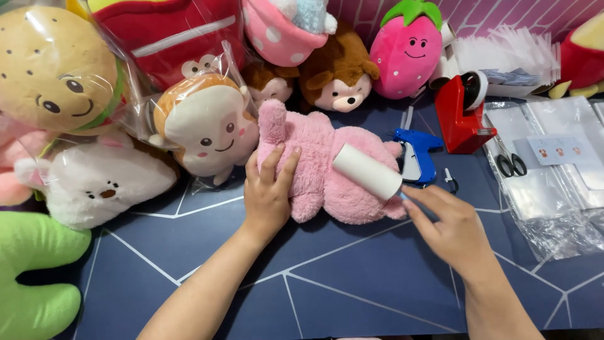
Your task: Using a lint roller to remove lint and dust from a pink plush toy.
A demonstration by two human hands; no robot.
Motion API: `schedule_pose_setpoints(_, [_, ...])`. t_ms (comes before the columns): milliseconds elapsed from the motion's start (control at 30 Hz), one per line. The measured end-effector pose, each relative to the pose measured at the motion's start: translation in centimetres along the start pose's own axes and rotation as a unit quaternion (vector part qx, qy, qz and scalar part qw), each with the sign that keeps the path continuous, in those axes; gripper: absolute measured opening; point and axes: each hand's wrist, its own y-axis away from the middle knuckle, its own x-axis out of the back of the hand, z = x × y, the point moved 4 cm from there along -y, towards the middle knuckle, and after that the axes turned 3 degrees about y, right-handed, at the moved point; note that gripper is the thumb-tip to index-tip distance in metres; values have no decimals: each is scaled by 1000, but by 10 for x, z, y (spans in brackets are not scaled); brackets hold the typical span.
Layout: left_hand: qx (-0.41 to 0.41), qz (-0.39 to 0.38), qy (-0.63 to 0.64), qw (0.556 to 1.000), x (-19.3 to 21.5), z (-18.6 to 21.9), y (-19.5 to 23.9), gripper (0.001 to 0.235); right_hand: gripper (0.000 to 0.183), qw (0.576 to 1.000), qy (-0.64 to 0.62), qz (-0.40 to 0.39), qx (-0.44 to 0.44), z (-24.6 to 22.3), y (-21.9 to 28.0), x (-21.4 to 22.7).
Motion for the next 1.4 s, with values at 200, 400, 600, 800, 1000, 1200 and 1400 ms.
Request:
schedule_pose_setpoints(200, [-2, 2, -9, 1000, -3, -1, 0, 48, 31, 991, 62, -63, 105, -19, 15, -8])
schedule_pose_setpoints(400, [4, -11, 3, 1000, -4, -2, 0, 50, 21, 992, -78, 62, 74, 3, 2, 4])
schedule_pose_setpoints(600, [9, -16, 0, 1000, -6, -2, 1, 53, 28, 996, 7, 82, -35, 25, -7, -4])
schedule_pose_setpoints(800, [11, 3, -14, 1000, -9, -2, 1, 45, 28, 998, 48, 31, 34, -2, 5, -14])
schedule_pose_setpoints(1000, [15, -8, -15, 1000, -9, -3, 2, 55, 21, 994, 31, 11, 105, -20, 5, -15])
schedule_pose_setpoints(1200, [11, -25, -1, 1000, -7, -3, 1, 59, 24, 976, -144, -2, 162, -8, -1, -10])
schedule_pose_setpoints(1400, [13, -14, 1, 1000, -4, 3, -3, 58, 22, 983, 9, 182, 1, 43, -1, 0])
